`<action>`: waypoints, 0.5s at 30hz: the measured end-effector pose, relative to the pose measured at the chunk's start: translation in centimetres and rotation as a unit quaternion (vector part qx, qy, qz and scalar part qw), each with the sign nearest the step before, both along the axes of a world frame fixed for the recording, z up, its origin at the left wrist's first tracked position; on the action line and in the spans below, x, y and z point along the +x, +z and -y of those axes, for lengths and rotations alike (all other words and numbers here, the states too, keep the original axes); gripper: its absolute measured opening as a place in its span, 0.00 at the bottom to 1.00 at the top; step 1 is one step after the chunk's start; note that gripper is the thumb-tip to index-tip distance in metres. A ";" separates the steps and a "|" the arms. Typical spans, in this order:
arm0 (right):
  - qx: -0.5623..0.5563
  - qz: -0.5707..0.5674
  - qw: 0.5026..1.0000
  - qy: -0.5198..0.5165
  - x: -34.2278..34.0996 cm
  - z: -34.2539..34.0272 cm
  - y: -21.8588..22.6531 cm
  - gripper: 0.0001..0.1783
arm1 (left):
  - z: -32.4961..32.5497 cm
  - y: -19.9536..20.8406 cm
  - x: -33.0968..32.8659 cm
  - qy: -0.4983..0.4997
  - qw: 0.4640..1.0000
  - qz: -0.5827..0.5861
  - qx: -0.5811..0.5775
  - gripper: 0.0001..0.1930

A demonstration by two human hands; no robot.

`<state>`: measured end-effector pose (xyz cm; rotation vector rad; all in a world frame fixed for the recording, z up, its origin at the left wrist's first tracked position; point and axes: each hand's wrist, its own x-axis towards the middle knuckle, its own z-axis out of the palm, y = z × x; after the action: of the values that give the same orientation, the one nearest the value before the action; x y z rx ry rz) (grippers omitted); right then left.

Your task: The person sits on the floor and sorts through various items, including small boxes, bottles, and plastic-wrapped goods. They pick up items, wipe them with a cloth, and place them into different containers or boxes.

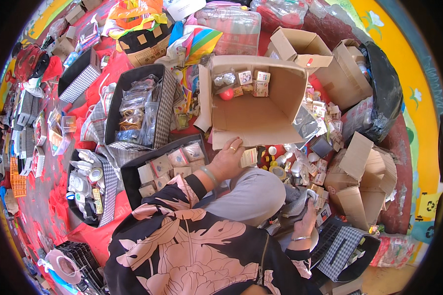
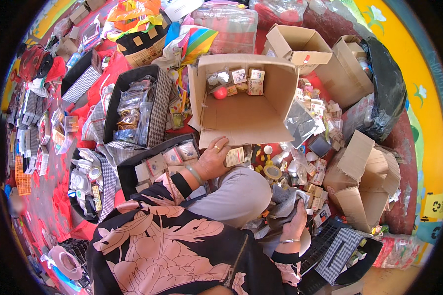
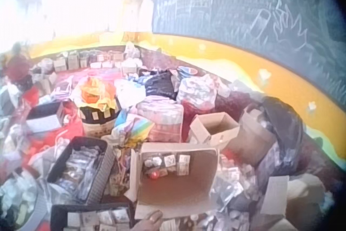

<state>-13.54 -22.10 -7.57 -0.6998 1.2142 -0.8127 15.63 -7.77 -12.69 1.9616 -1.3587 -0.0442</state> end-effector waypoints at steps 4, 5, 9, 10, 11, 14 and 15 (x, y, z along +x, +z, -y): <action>0.008 -0.004 1.000 0.002 0.7 -0.2 0.9 0.19 | 0.5 0.6 1.2 -0.007 0.999 0.032 -0.023 0.25; 0.009 -0.011 1.000 0.003 0.6 -0.2 0.9 0.19 | 0.7 0.7 1.4 -0.005 0.999 0.035 -0.036 0.25; 0.014 -0.008 1.000 0.014 -0.4 0.1 -0.2 0.20 | 0.5 0.8 1.1 -0.007 0.998 0.034 -0.049 0.26; 0.014 -0.015 1.000 0.014 -0.2 0.0 0.0 0.20 | 0.2 0.8 0.9 -0.009 0.998 0.031 -0.045 0.26; 0.013 -0.021 1.000 0.015 -0.1 -0.1 0.2 0.20 | -0.1 0.7 0.6 -0.015 0.999 0.022 -0.044 0.27; 0.021 -0.023 0.999 0.025 0.7 -0.6 1.4 0.20 | -1.2 0.4 0.2 -0.020 0.998 -0.012 -0.057 0.28; 0.018 -0.013 0.999 0.027 0.4 -0.6 1.1 0.20 | -1.3 0.5 0.1 -0.017 0.996 -0.033 -0.076 0.29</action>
<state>-13.10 -21.49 -6.48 -0.7122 1.2261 -0.7379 15.71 -6.49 -12.20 1.7959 -1.3128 -0.0205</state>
